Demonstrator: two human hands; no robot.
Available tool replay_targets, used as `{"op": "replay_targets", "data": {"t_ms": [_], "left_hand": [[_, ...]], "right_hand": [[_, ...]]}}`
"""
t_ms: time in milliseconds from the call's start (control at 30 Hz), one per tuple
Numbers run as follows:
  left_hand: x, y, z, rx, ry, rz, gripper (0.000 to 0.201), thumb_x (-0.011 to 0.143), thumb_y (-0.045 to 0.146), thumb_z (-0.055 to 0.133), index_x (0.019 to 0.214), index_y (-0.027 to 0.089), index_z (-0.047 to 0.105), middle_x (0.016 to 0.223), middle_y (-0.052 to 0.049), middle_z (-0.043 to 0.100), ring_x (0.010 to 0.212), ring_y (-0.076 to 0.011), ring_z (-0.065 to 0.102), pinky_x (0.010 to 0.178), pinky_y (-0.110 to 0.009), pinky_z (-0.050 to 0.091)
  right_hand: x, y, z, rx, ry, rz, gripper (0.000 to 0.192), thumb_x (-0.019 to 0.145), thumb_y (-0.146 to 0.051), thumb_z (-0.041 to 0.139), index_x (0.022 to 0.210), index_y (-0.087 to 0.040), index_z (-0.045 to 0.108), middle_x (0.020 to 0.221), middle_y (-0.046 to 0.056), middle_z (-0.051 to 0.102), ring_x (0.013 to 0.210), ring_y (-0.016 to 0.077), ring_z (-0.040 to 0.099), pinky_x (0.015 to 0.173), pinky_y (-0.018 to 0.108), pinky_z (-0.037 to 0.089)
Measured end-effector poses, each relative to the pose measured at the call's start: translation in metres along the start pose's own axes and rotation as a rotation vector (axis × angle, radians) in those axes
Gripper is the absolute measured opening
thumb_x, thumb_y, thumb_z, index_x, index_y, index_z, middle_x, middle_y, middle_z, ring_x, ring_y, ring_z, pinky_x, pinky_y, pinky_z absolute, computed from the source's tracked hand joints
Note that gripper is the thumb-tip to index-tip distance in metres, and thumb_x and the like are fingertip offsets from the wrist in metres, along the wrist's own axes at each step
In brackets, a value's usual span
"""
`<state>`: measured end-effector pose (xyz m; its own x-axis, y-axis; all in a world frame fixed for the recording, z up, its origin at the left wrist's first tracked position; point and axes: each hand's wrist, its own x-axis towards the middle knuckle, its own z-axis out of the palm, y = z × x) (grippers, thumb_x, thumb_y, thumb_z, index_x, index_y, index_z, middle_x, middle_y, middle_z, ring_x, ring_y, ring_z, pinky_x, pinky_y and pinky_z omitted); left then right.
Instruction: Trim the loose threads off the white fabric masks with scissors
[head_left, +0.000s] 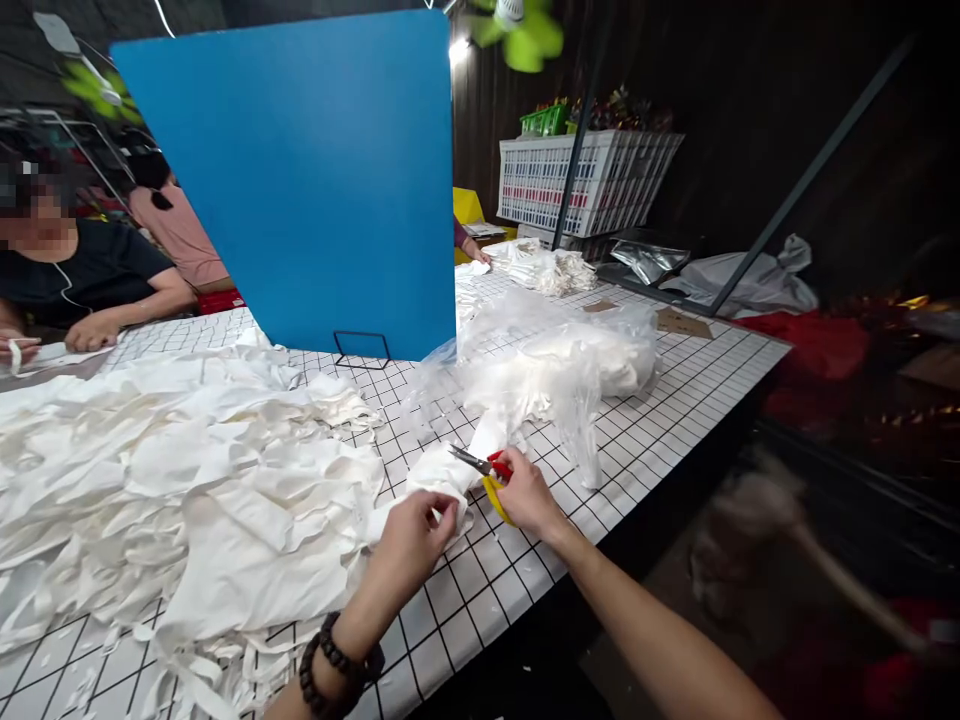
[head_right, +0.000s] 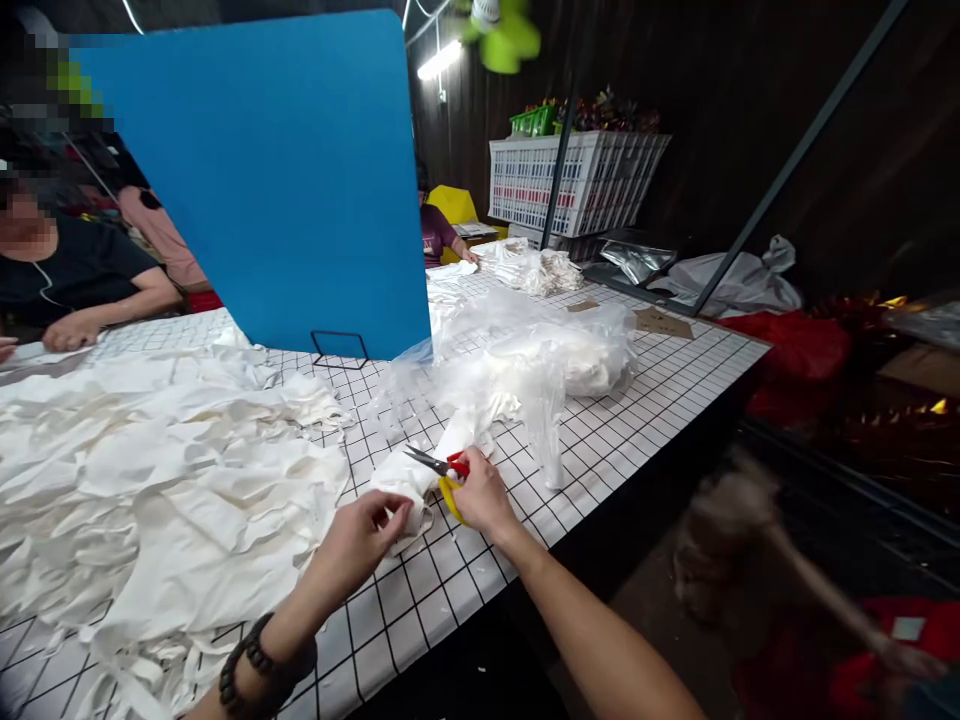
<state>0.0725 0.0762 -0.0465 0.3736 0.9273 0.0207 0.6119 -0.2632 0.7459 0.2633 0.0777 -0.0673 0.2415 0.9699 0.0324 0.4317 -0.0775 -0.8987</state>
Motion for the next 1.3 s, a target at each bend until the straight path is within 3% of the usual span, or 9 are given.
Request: {"op": "replay_targets", "data": {"t_ms": [100,233,367,533,633,767,967,1100,1300], "left_hand": [[-0.004,0.017,0.015,-0.369,-0.121,-0.007,0.025,0.085,0.033,0.058,0.101,0.018,0.068,0.089,-0.006,0.071,0.081,-0.0223,0.065,0.072,-0.03,0.049],[0.008,0.031,0.04,-0.643,0.207,0.046,0.035,0.076,0.024,0.069,0.109,0.018,0.06,0.109,-0.009,0.065,0.102,-0.023,0.061,0.087,-0.032,0.048],[0.025,0.032,0.043,-0.849,0.539,-0.007,0.044,0.075,0.029,0.074,0.113,0.019,0.054,0.118,-0.009,0.06,0.11,-0.021,0.057,0.094,-0.032,0.045],[0.025,0.029,0.029,-0.946,0.428,-0.048,0.031,0.083,0.043,0.065,0.095,0.015,0.062,0.087,-0.005,0.066,0.08,-0.0159,0.06,0.075,-0.026,0.048],[0.018,0.026,0.022,-1.015,0.411,-0.074,0.033,0.083,0.047,0.065,0.091,0.015,0.062,0.074,0.0,0.061,0.063,-0.0103,0.054,0.059,-0.02,0.043],[0.012,0.012,0.012,-1.236,0.516,-0.162,0.031,0.083,0.045,0.065,0.094,0.018,0.058,0.083,0.0,0.062,0.068,-0.0094,0.058,0.06,-0.019,0.046],[-0.005,-0.021,0.002,-1.38,0.582,-0.466,0.006,0.088,0.021,0.058,0.089,0.017,0.053,0.096,-0.006,0.065,0.078,-0.0143,0.067,0.07,-0.031,0.057],[-0.02,-0.031,0.003,-1.362,0.569,-0.489,0.003,0.09,0.019,0.056,0.089,0.017,0.054,0.095,-0.006,0.067,0.078,-0.0147,0.068,0.071,-0.032,0.058],[-0.033,-0.034,0.006,-1.357,0.552,-0.438,0.021,0.081,0.029,0.07,0.09,0.017,0.055,0.093,-0.003,0.065,0.081,-0.0134,0.066,0.08,-0.033,0.058]], "right_hand": [[-0.001,-0.031,0.004,0.126,-0.07,-0.067,0.024,0.067,-0.02,0.069,0.085,-0.022,0.053,0.083,-0.001,0.066,0.075,0.0158,0.063,0.065,0.025,0.05],[0.006,-0.08,-0.002,0.511,-0.257,-0.085,0.036,0.061,-0.022,0.079,0.08,-0.021,0.049,0.078,-0.004,0.063,0.066,0.0127,0.06,0.059,0.024,0.049],[0.024,-0.115,-0.015,0.663,-0.328,-0.024,0.045,0.053,-0.025,0.087,0.077,-0.019,0.05,0.066,-0.007,0.058,0.053,0.0091,0.054,0.049,0.022,0.045],[0.04,-0.147,-0.025,0.72,-0.285,-0.058,0.043,0.055,-0.028,0.087,0.074,-0.019,0.049,0.058,-0.008,0.057,0.042,0.0062,0.049,0.039,0.018,0.039],[0.052,-0.157,-0.022,0.711,-0.223,-0.129,0.04,0.059,-0.026,0.083,0.075,-0.021,0.046,0.057,-0.008,0.058,0.044,0.0083,0.054,0.043,0.02,0.043],[0.071,-0.142,-0.019,0.435,-0.285,-0.17,0.038,0.06,-0.021,0.082,0.074,-0.021,0.047,0.068,-0.003,0.065,0.054,0.0129,0.063,0.049,0.023,0.049],[0.075,-0.064,-0.029,0.164,-0.434,-0.016,0.035,0.054,-0.015,0.081,0.064,-0.02,0.049,0.054,-0.001,0.063,0.045,0.0167,0.06,0.038,0.022,0.041],[0.069,-0.021,-0.029,0.143,-0.379,0.025,0.034,0.056,-0.019,0.078,0.066,-0.021,0.045,0.068,0.002,0.07,0.051,0.0167,0.062,0.045,0.025,0.047],[0.07,0.001,-0.01,0.035,-0.156,-0.042,0.035,0.05,-0.022,0.08,0.067,-0.021,0.049,0.072,-0.002,0.067,0.068,0.0174,0.062,0.058,0.025,0.046]]}}
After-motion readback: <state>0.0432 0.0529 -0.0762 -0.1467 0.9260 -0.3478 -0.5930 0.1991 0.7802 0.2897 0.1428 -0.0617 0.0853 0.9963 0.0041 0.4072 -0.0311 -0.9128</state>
